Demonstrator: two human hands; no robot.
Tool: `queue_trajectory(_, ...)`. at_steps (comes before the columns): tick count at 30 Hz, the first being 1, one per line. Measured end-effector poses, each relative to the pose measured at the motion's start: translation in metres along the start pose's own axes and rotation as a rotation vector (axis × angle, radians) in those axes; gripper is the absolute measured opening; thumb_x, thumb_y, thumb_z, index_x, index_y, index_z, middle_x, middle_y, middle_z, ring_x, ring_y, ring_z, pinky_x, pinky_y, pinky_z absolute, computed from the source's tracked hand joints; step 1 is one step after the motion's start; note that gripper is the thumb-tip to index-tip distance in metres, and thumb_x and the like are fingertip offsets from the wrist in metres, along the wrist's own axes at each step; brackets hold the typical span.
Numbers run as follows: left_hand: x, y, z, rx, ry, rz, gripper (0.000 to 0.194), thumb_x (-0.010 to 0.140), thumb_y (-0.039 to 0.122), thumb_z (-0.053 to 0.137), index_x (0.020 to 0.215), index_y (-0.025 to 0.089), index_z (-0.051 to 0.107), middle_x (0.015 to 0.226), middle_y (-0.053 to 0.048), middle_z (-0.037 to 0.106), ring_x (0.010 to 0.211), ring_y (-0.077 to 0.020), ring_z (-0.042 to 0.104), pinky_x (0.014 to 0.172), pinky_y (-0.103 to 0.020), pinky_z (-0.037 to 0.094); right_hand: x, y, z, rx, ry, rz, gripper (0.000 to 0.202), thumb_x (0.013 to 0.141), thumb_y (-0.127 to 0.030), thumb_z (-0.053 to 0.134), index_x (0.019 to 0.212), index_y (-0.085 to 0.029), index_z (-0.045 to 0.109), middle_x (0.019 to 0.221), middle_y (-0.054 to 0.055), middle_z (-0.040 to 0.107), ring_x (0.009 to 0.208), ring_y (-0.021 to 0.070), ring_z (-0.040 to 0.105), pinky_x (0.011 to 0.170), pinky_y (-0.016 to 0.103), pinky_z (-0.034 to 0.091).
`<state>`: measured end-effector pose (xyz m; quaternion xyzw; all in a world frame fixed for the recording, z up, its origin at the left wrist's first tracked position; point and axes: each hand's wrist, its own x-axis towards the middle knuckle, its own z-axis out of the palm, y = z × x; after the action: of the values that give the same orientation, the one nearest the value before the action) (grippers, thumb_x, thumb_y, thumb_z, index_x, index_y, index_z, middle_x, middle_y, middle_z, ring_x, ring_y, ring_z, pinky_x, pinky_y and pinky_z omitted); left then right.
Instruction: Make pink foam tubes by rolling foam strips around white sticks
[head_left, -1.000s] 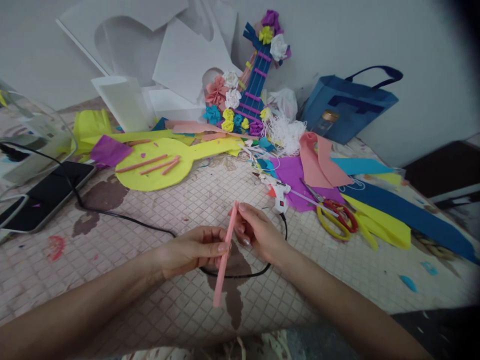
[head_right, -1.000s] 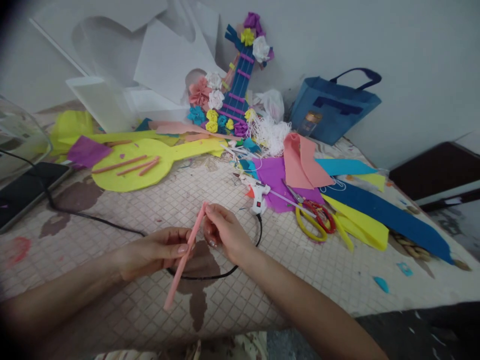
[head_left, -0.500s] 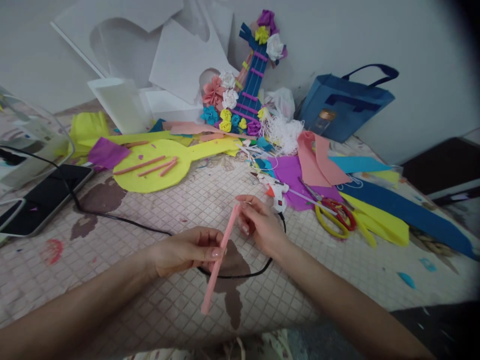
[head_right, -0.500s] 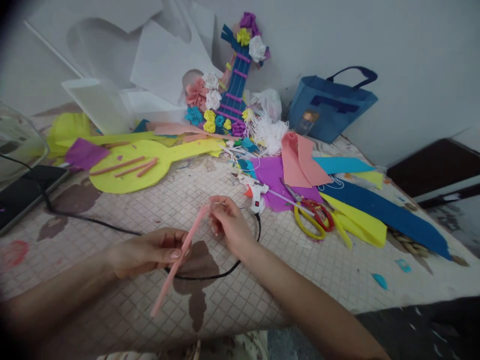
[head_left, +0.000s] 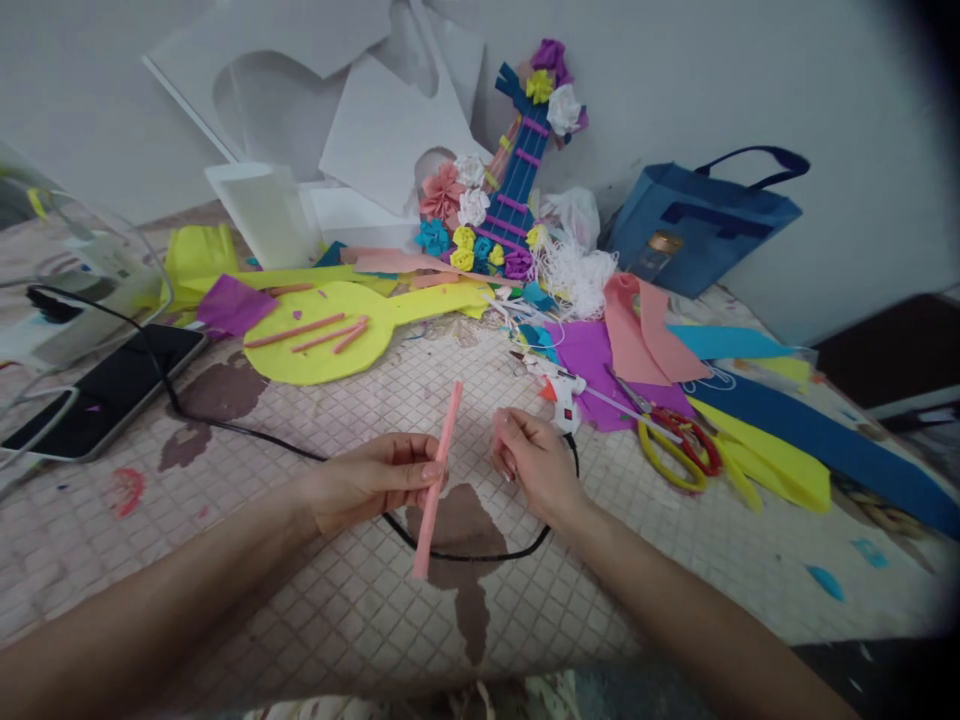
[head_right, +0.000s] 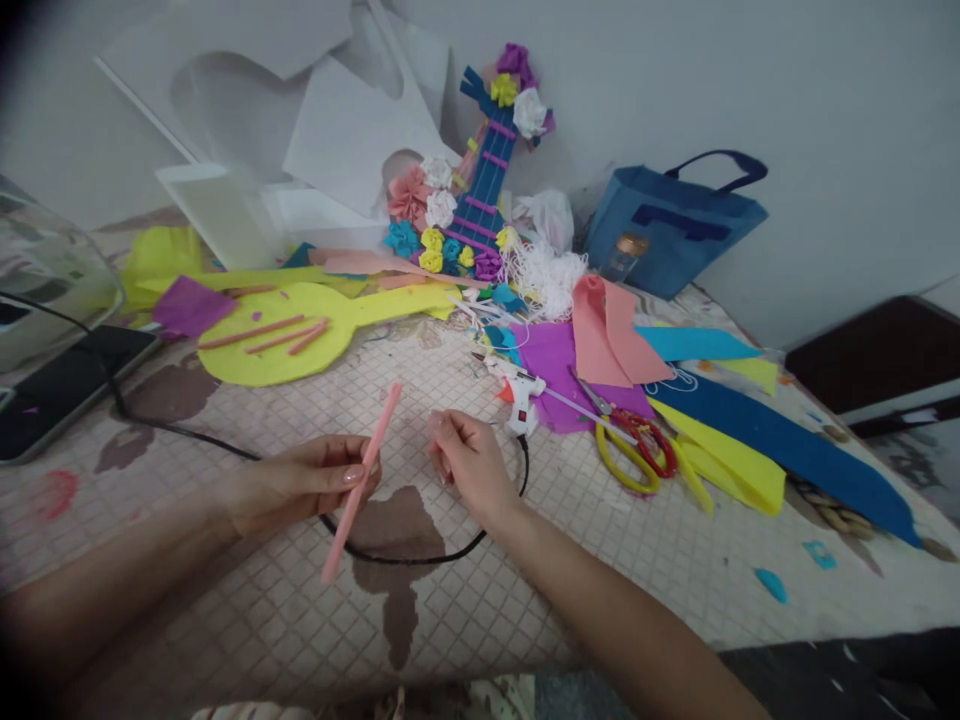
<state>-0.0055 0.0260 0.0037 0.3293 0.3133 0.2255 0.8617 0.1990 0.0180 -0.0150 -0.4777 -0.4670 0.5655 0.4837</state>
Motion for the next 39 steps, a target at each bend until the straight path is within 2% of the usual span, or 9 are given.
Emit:
queue_trajectory(3,0.000,0.000,-0.002,0.030,-0.017,0.019,0.016,0.072,0.021,0.074,0.078,0.012,0.062,0.071,0.000,0.060,0.065,-0.0074,0.054,0.064,-0.018,0.041,-0.002,0.001,0.001,-0.059,-0.045,-0.002,0.043,0.087,-0.048,0.051,0.056,-0.017,0.051,0.041,-0.007,0.038,0.035,0.0048,0.035,0.036,0.019,0.025)
queue_trajectory(6,0.001,-0.002,-0.003,0.086,-0.053,0.059,0.016,0.073,0.023,0.072,0.077,0.013,0.061,0.069,0.001,0.059,0.063,-0.0075,0.052,0.062,-0.019,0.040,-0.002,0.000,0.005,0.013,-0.175,0.027,0.023,0.081,-0.041,0.062,0.079,-0.018,0.060,0.051,-0.007,0.046,0.040,0.0042,0.039,0.039,0.018,0.030)
queue_trajectory(8,0.002,-0.003,-0.003,0.152,-0.052,0.085,0.017,0.073,0.025,0.072,0.076,0.013,0.060,0.067,0.001,0.058,0.061,-0.0076,0.050,0.059,-0.019,0.038,-0.003,-0.001,0.007,0.096,-0.261,0.063,0.024,0.078,-0.038,0.066,0.091,-0.019,0.061,0.055,-0.007,0.048,0.041,0.0041,0.040,0.039,0.017,0.032)
queue_trajectory(13,0.001,-0.002,0.004,0.282,-0.017,0.112,0.020,0.071,0.028,0.073,0.075,0.013,0.060,0.068,0.001,0.059,0.063,-0.0096,0.050,0.062,-0.022,0.037,-0.007,0.000,0.013,0.232,-0.394,0.123,0.022,0.079,-0.038,0.065,0.089,-0.018,0.062,0.063,-0.004,0.053,0.042,0.0038,0.042,0.038,0.017,0.033)
queue_trajectory(16,0.000,-0.001,0.005,0.318,-0.030,0.088,0.021,0.071,0.030,0.073,0.075,0.013,0.060,0.069,0.001,0.059,0.063,-0.0096,0.050,0.061,-0.022,0.037,-0.007,0.002,0.014,0.253,-0.384,0.145,0.024,0.083,-0.040,0.061,0.091,-0.018,0.063,0.061,-0.005,0.051,0.043,0.0040,0.042,0.039,0.016,0.034)
queue_trajectory(21,0.001,-0.003,0.000,0.342,-0.057,-0.029,0.022,0.068,0.030,0.074,0.076,0.014,0.060,0.066,0.003,0.061,0.059,-0.0081,0.052,0.058,-0.021,0.039,-0.004,0.000,0.012,0.239,-0.271,0.153,0.028,0.084,-0.044,0.057,0.084,-0.017,0.063,0.059,-0.005,0.048,0.043,0.0043,0.043,0.038,0.016,0.032)
queue_trajectory(25,0.000,-0.001,0.001,0.357,-0.015,0.012,0.020,0.069,0.028,0.074,0.074,0.014,0.060,0.065,0.003,0.060,0.058,-0.0077,0.051,0.057,-0.020,0.037,-0.002,-0.002,0.009,0.245,-0.183,0.125,0.030,0.085,-0.046,0.055,0.079,-0.017,0.059,0.060,-0.005,0.049,0.042,0.0046,0.044,0.037,0.017,0.032)
queue_trajectory(29,0.000,0.001,0.006,0.366,0.046,0.081,0.018,0.069,0.025,0.074,0.072,0.014,0.061,0.065,0.003,0.059,0.059,-0.0073,0.049,0.057,-0.020,0.035,-0.005,-0.002,0.010,0.202,-0.258,0.101,0.026,0.085,-0.042,0.057,0.078,-0.017,0.057,0.062,-0.005,0.051,0.043,0.0043,0.045,0.038,0.016,0.034)
queue_trajectory(39,0.002,-0.001,0.006,0.379,0.048,0.047,0.019,0.068,0.027,0.073,0.072,0.014,0.060,0.068,0.002,0.060,0.061,-0.0093,0.049,0.060,-0.023,0.036,-0.008,-0.002,0.015,0.125,-0.340,0.108,0.024,0.081,-0.040,0.063,0.076,-0.017,0.057,0.065,-0.004,0.053,0.046,0.0044,0.045,0.042,0.017,0.037)
